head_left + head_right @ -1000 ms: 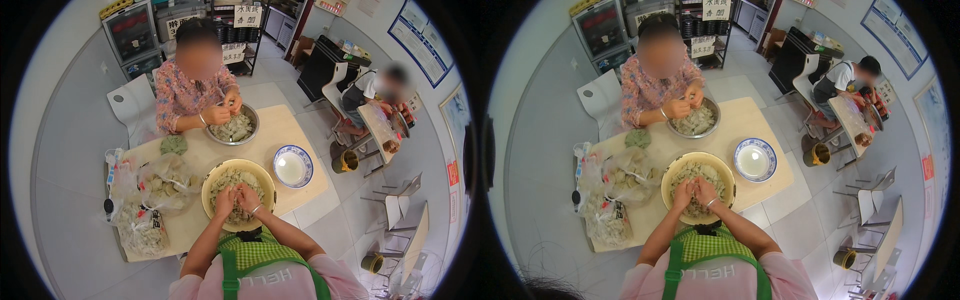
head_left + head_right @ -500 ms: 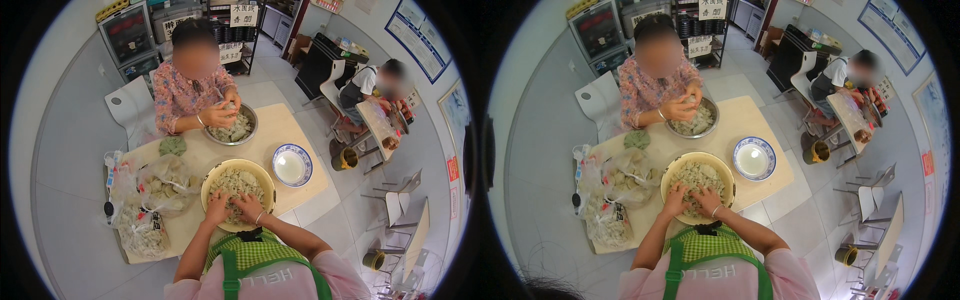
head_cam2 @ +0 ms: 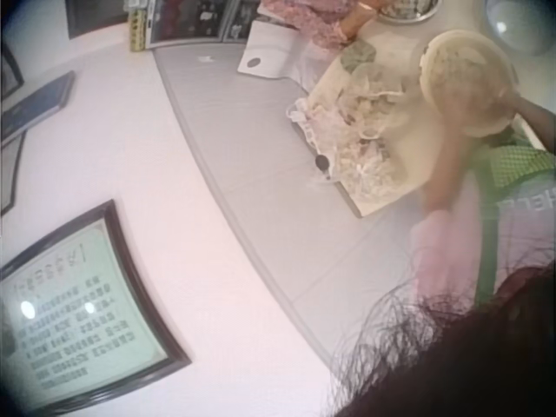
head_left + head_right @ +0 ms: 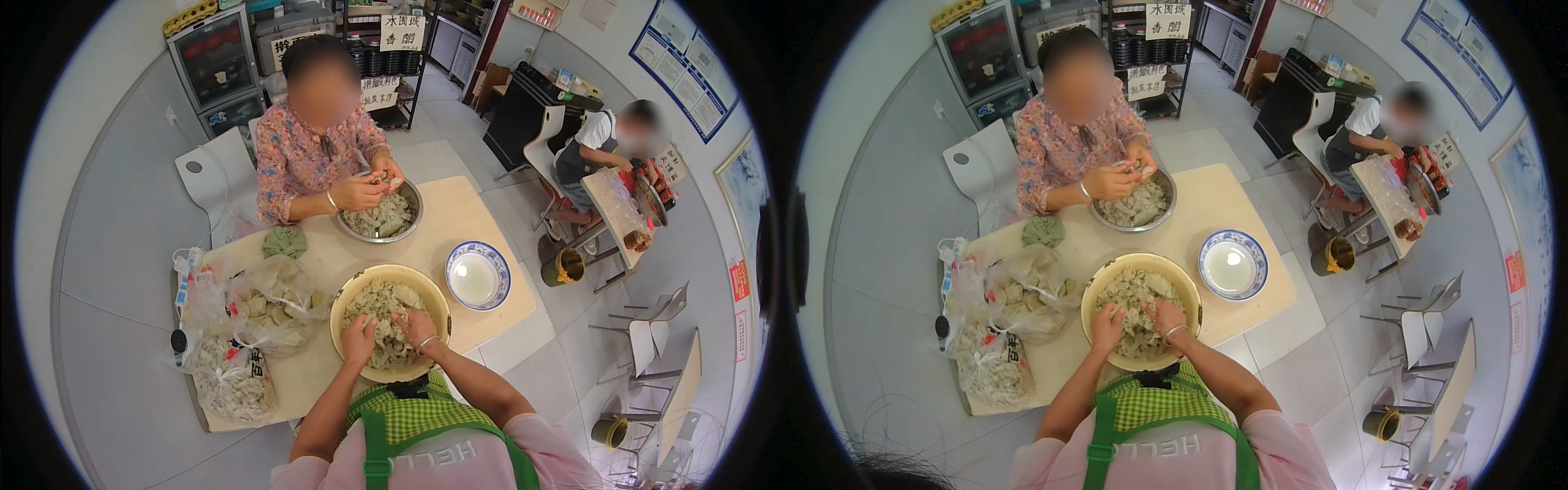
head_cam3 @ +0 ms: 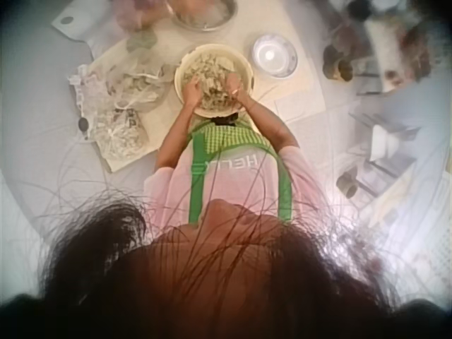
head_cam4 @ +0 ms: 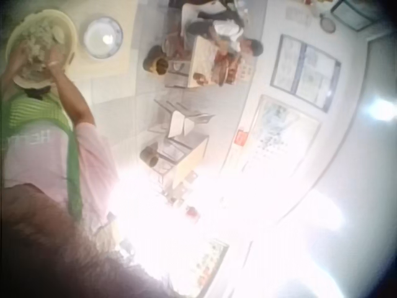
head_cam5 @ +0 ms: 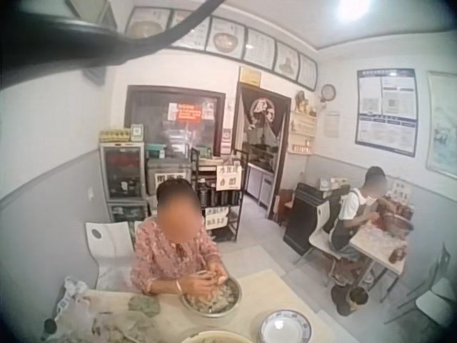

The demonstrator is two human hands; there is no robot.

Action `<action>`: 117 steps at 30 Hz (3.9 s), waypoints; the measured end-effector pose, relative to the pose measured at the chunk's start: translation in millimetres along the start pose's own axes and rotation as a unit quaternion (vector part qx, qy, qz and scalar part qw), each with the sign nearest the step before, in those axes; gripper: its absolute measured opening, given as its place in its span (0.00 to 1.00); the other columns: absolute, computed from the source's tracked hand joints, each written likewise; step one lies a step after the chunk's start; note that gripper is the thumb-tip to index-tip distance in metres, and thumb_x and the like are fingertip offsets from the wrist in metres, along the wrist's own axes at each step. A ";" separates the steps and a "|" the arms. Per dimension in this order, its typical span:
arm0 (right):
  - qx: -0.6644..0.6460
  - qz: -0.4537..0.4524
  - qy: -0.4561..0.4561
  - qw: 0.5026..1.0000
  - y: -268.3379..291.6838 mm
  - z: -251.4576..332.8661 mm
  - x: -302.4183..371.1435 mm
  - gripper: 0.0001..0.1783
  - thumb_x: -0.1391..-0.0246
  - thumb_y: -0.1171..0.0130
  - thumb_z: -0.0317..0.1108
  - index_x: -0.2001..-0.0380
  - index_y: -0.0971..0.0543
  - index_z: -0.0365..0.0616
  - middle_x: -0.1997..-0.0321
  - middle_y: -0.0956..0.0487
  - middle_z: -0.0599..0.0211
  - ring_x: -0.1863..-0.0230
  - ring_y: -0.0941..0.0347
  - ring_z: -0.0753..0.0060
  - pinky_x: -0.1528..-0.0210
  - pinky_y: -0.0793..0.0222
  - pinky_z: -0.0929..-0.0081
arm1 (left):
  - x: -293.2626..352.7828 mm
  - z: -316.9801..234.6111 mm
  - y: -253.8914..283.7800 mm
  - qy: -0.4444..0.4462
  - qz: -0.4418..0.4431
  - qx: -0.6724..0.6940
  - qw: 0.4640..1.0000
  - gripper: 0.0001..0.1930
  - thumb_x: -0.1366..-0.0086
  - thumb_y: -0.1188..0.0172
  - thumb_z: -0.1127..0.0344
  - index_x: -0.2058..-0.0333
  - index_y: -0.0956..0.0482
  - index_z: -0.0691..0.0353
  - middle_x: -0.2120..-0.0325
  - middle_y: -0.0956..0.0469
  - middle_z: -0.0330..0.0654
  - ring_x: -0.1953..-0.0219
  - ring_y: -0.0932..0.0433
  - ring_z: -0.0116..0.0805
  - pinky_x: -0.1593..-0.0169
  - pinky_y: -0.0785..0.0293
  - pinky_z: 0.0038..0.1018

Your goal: The person sits at a table and repeatedly forms dumplings by hand. They take portions of filling from a large bowl, place them onto wrappers, and fold the edges to seal them. The finished dumplings are placed into a plastic bag on the table.

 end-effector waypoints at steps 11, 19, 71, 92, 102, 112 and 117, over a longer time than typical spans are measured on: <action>-0.154 0.041 0.251 0.955 6.1 60.1 19.1 0.21 0.51 0.48 0.37 0.52 0.35 0.48 0.65 0.27 0.52 0.65 0.29 0.54 0.63 0.35 0.65 | 6.4 8.4 -19.1 0.080 0.013 0.204 0.975 0.15 0.40 0.54 0.63 0.79 0.27 0.68 0.85 0.30 0.43 0.83 0.34 0.33 0.75 0.38 0.30; -0.103 0.033 0.279 0.954 9.6 58.7 15.6 0.16 0.53 0.47 0.34 0.59 0.32 0.44 0.68 0.28 0.51 0.67 0.31 0.50 0.66 0.35 0.64 | 8.6 13.9 -28.5 0.092 0.072 0.216 0.969 0.20 0.39 0.56 0.57 0.84 0.31 0.66 0.90 0.36 0.40 0.86 0.40 0.29 0.78 0.44 0.31; -0.173 -0.077 0.038 0.981 7.2 -20.1 5.7 0.13 0.53 0.50 0.38 0.69 0.28 0.39 0.78 0.26 0.56 0.75 0.29 0.59 0.71 0.35 0.66 | 14.4 -74.9 -11.7 -0.336 0.037 -0.030 0.941 0.10 0.44 0.48 0.60 0.71 0.29 0.62 0.74 0.28 0.46 0.71 0.29 0.45 0.69 0.34 0.32; -0.260 0.038 -0.046 0.964 16.8 0.7 22.8 0.09 0.49 0.49 0.31 0.66 0.26 0.39 0.84 0.29 0.69 0.83 0.33 0.80 0.79 0.35 0.81 | -37.8 -19.3 -8.6 -0.062 0.022 -0.089 0.994 0.11 0.42 0.53 0.62 0.77 0.30 0.63 0.81 0.28 0.51 0.74 0.28 0.50 0.71 0.34 0.39; -0.332 0.066 0.087 0.937 18.4 41.4 24.6 0.11 0.52 0.45 0.32 0.67 0.25 0.37 0.77 0.26 0.68 0.77 0.32 0.82 0.77 0.36 0.82 | 4.3 -11.0 -20.9 0.018 0.050 0.106 0.993 0.23 0.38 0.57 0.51 0.80 0.24 0.64 0.88 0.30 0.47 0.84 0.30 0.41 0.76 0.36 0.34; -0.167 -0.148 0.113 0.968 16.6 9.6 21.0 0.08 0.58 0.46 0.30 0.73 0.23 0.39 0.83 0.27 0.65 0.83 0.32 0.79 0.80 0.36 0.79 | 19.3 -47.9 -19.8 -0.121 0.030 0.017 0.992 0.20 0.39 0.54 0.55 0.82 0.27 0.64 0.88 0.32 0.50 0.85 0.31 0.46 0.80 0.38 0.35; -0.301 -0.059 -0.010 0.952 15.7 -23.8 13.5 0.09 0.55 0.53 0.25 0.69 0.25 0.40 0.83 0.28 0.67 0.81 0.31 0.78 0.79 0.35 0.81 | 16.4 -51.9 -22.9 -0.111 0.080 -0.095 0.986 0.10 0.41 0.52 0.62 0.73 0.26 0.62 0.81 0.28 0.50 0.78 0.29 0.46 0.75 0.35 0.37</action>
Point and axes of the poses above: each hand's wrist, its own x-axis away from the middle knuckle, its own y-axis out of the back of the hand, z = x × y, the point moved 8 cm from there along -x, towards the middle knuckle
